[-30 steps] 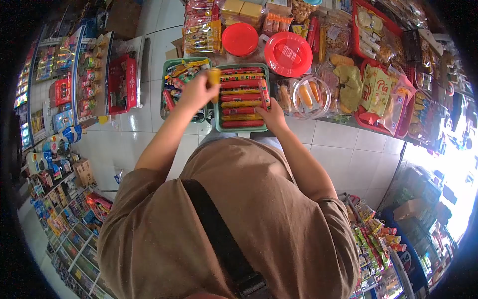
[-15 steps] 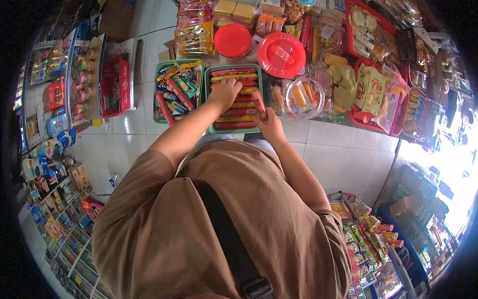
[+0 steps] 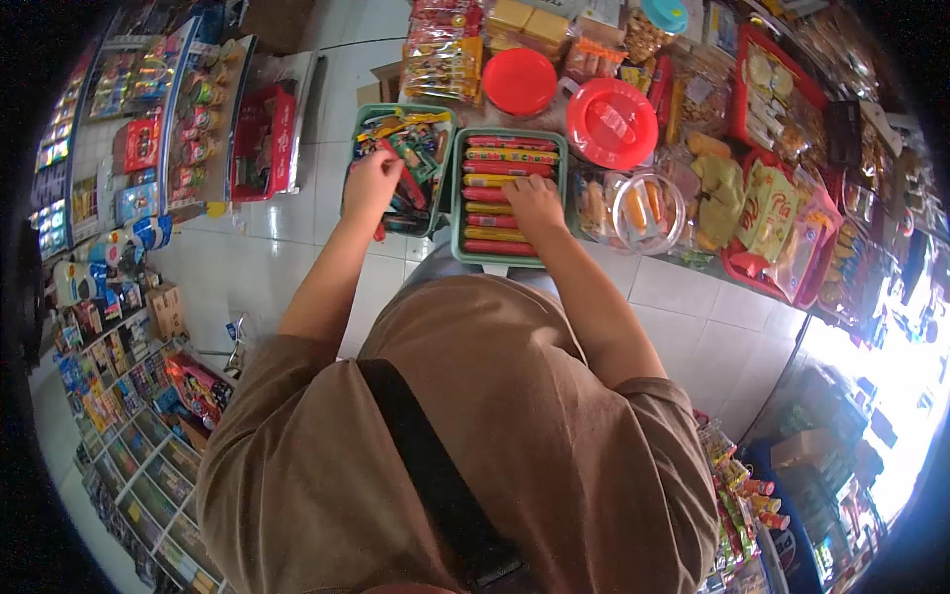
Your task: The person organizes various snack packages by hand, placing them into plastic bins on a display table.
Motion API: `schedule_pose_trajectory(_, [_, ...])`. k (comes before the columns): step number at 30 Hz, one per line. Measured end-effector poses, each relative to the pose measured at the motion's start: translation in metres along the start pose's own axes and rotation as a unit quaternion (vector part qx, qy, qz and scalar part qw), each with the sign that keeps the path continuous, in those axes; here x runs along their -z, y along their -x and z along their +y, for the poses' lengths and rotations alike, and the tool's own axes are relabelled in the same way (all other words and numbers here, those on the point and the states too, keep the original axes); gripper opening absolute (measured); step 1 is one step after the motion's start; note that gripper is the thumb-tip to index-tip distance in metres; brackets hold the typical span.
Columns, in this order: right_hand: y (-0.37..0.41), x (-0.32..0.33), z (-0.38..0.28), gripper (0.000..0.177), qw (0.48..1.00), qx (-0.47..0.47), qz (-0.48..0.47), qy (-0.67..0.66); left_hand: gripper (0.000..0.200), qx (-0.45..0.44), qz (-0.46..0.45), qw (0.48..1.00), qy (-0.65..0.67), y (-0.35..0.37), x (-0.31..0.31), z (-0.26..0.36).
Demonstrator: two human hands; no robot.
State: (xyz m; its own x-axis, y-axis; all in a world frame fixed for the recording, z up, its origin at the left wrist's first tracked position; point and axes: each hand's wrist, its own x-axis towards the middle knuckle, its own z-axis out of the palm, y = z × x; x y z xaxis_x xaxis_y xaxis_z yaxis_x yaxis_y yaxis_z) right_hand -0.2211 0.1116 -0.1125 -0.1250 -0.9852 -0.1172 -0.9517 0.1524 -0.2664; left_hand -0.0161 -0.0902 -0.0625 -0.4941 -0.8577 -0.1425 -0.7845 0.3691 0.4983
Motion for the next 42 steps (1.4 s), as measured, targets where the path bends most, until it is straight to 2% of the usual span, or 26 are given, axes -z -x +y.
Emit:
schedule_pose_trajectory(2, [0.0, -0.007, 0.003, 0.018, 1.0, -0.003, 0.008, -0.009, 0.023, 0.079, 0.004, 0.997, 0.022, 0.009, 0.009, -0.031])
schedule_pose_trajectory(5, [0.003, -0.011, 0.007, 0.021, 1.0, -0.001, 0.014, -0.019, 0.028, 0.098, -0.009, 0.995, 0.028, 0.02, 0.005, -0.061])
schedule_pose_trajectory(9, [0.002, -0.002, 0.002, 0.021, 0.998, -0.019, -0.036, -0.051, 0.041, 0.123, -0.082, 0.989, 0.01, 0.025, 0.0, -0.032])
schedule_pose_trajectory(12, [0.01, -0.004, 0.0, 0.021, 0.995, -0.038, -0.072, -0.056, 0.048, 0.103, -0.138, 0.985, -0.031, 0.011, -0.027, -0.027])
schedule_pose_trajectory(16, [0.012, 0.007, -0.006, 0.021, 0.997, -0.058, -0.043, -0.022, 0.055, 0.082, -0.112, 0.987, -0.085, 0.001, -0.04, -0.025])
schedule_pose_trajectory(20, [0.008, 0.012, -0.005, 0.019, 0.992, -0.087, -0.097, -0.004, 0.045, 0.196, -0.199, 0.96, 0.023, -0.002, -0.03, -0.022])
schedule_pose_trajectory(21, [0.008, 0.007, -0.005, 0.018, 0.99, -0.102, -0.099, -0.021, 0.041, 0.188, -0.163, 0.968, 0.02, 0.002, -0.028, -0.021])
schedule_pose_trajectory(24, [0.008, -0.011, 0.0, 0.017, 0.975, -0.164, -0.106, -0.103, 0.036, 0.09, -0.085, 0.992, -0.031, 0.022, -0.015, -0.021])
schedule_pose_trajectory(25, [0.007, -0.013, 0.002, 0.017, 0.967, -0.189, -0.103, -0.134, 0.031, 0.093, -0.085, 0.992, 0.0, 0.029, -0.006, -0.013])
schedule_pose_trajectory(28, [0.013, -0.004, 0.006, 0.019, 0.941, -0.205, -0.063, -0.262, 0.027, 0.004, -0.118, 0.986, 0.119, 0.051, 0.013, 0.012])
schedule_pose_trajectory(29, [0.014, -0.009, 0.007, 0.02, 0.925, -0.229, -0.043, -0.3, 0.024, -0.056, -0.126, 0.984, 0.109, 0.056, 0.012, 0.019])
schedule_pose_trajectory(31, [0.02, -0.001, 0.009, 0.023, 0.901, -0.219, -0.018, -0.373, 0.02, -0.184, -0.162, 0.968, 0.057, 0.062, 0.004, 0.038])
schedule_pose_trajectory(33, [0.02, -0.02, 0.023, 0.028, 0.922, -0.234, 0.017, -0.307, 0.017, -0.334, -0.183, 0.924, -0.026, 0.059, -0.02, 0.04])
schedule_pose_trajectory(36, [0.018, 0.04, 0.022, 0.029, 0.798, -0.38, -0.042, -0.466, 0.018, -0.335, -0.243, 0.909, -0.045, 0.06, -0.048, 0.051])
schedule_pose_trajectory(37, [0.017, 0.055, 0.023, 0.03, 0.818, -0.356, -0.055, -0.45, 0.019, -0.325, -0.25, 0.911, -0.036, 0.058, -0.052, 0.049])
schedule_pose_trajectory(40, [0.032, 0.121, 0.015, 0.032, 0.841, -0.227, -0.007, -0.491, 0.023, -0.322, -0.286, 0.903, -0.014, 0.052, -0.059, 0.056])
schedule_pose_trajectory(41, [0.034, 0.106, 0.025, 0.03, 0.851, -0.162, 0.089, -0.492, 0.022, -0.33, -0.3, 0.894, -0.037, 0.05, -0.058, 0.057])
schedule_pose_trajectory(42, [0.036, 0.119, 0.035, 0.028, 0.846, -0.188, 0.127, -0.483, 0.022, -0.336, -0.314, 0.886, -0.061, 0.049, -0.055, 0.057])
